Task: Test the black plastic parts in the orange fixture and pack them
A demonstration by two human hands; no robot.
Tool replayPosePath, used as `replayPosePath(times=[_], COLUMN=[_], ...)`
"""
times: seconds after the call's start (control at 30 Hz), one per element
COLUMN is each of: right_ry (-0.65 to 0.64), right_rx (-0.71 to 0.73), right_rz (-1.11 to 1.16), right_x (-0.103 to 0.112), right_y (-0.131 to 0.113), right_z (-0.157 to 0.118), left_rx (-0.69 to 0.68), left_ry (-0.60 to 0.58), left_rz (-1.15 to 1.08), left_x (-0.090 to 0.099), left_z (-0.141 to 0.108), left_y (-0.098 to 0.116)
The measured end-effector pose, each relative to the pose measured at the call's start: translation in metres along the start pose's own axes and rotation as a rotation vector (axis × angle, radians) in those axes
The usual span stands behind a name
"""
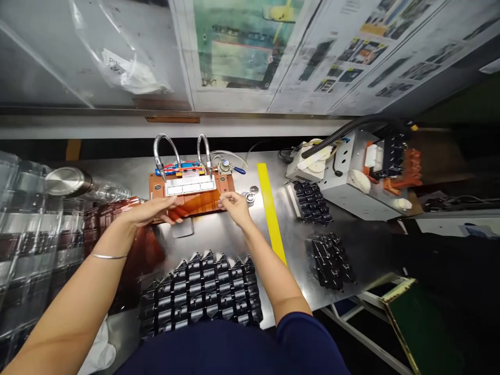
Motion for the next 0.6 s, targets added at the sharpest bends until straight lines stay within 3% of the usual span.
replayPosePath(times=[0.1, 0.23, 0.33, 0.6], right_ry=[0.145, 0.17, 0.183, 0.173], right_rx=[-0.15, -0.205, -0.235, -0.296], right_rz=[0.191, 0.191, 0.171, 0.11], right_x=[-0.007, -0.018, -0.017, -0.014], right_y=[0.029, 0.041, 0.039, 0.031], right_z=[0.016, 0.025, 0.028, 0.038], left_rx=[-0.056, -0.018, 0.01, -0.101], left_ry=[0.261, 0.525, 0.609, 0.749], left_rz=[-0.27, -0.368, -0.375, -0.343], left_x=[0.037, 0.049, 0.048, 0.06], left_z=[-0.028, -0.02, -0.007, -0.003], left_y=[-0.031, -0.047, -0.045, -0.041])
Point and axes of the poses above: each hand's wrist, its own z-axis towards the middle knuckle, its own x-axis out of the back of the hand, y = z × x, the point moved 7 cm from there along z, towards the middle knuckle, and after that the axes turned 12 degrees about -y, right-handed, at the moved point
